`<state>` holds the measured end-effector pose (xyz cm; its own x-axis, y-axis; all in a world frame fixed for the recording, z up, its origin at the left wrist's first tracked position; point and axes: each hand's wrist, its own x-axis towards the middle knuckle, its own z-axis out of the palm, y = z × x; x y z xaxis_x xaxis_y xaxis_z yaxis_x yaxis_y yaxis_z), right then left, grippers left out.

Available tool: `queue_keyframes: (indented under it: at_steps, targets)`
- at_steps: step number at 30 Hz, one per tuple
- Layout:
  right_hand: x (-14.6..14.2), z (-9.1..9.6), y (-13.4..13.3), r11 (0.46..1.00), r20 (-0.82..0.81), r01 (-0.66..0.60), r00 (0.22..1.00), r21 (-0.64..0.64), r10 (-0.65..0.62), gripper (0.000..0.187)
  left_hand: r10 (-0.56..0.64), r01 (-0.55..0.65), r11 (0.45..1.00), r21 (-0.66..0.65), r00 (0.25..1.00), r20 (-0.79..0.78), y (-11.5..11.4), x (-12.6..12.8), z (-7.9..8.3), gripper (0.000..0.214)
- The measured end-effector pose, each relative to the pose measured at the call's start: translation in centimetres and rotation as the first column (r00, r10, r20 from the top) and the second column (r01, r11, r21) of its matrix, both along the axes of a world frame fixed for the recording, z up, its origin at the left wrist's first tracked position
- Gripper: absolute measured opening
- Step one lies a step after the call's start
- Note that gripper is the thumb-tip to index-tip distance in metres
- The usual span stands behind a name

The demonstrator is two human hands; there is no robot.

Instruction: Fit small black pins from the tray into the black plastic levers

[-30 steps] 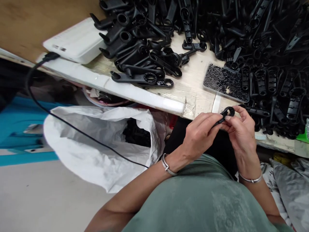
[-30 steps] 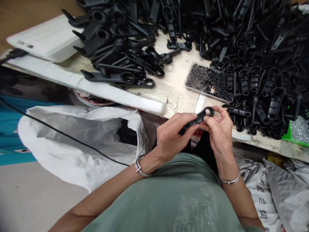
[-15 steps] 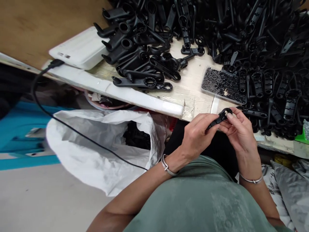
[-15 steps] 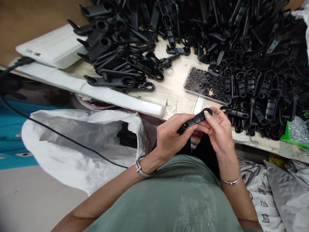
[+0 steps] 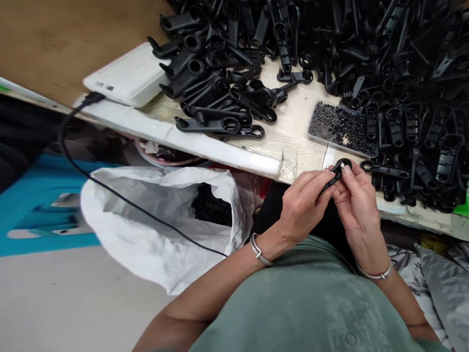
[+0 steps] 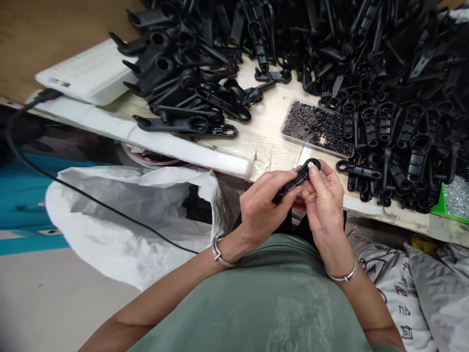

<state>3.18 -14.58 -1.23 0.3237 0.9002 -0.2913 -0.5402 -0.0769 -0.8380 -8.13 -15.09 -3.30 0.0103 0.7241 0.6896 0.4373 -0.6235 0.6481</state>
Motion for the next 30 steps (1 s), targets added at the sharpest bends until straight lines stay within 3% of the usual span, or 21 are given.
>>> queue_keyframes:
  at_steps: [8, 14, 17, 20, 22, 24, 27, 30]
  targets:
    - [0.0, 0.3, 0.2, 0.999, 0.017, -0.042, 0.999, -0.028, 0.043, 0.042, -0.012, 0.012, 1.000, -0.003, 1.000, -0.001, 0.4, -0.4, 0.0, 0.019]
    - [-0.8, 0.4, 0.5, 0.997, 0.120, 0.080, 0.990, -0.018, -0.077, 0.042, 0.025, -0.023, 0.999, 0.033, 0.999, -0.044, 0.4, 0.1, 0.0, 0.019]
    - [-1.0, 0.3, 0.9, 1.000, 0.146, 0.010, 0.989, -0.023, -0.007, 0.043, 0.049, -0.047, 0.998, 0.028, 0.998, -0.047, 0.6, 0.1, 0.0, 0.020]
    - [0.0, 0.8, 1.4, 0.992, 0.311, -0.123, 0.942, -0.021, 0.123, 0.036, -0.018, 0.020, 0.999, 0.025, 0.999, -0.051, 0.8, -0.5, 0.3, 0.022]
    - [1.6, 1.9, 1.8, 0.988, 0.464, -0.156, 0.875, -0.007, 0.141, 0.031, -0.084, 0.087, 0.996, 0.035, 0.993, -0.078, 1.1, -1.3, 0.6, 0.027]
    - [3.9, 3.6, 2.3, 0.993, 0.569, -0.118, 0.818, 0.029, 0.081, 0.030, -0.097, 0.104, 0.993, 0.059, 0.989, -0.110, 1.6, -2.3, 0.9, 0.030]
    - [9.0, 6.9, 3.0, 0.993, 0.723, 0.003, 0.685, 0.122, -0.091, 0.030, 0.012, 0.004, 0.992, 0.128, 0.992, -0.126, 2.5, -4.2, 1.3, 0.031]
    - [15.2, 9.9, 4.2, 0.922, 0.911, 0.117, 0.154, 0.368, -0.383, 0.031, 0.141, -0.126, 0.986, 0.110, 0.980, -0.140, 3.5, -6.3, 1.4, 0.023]
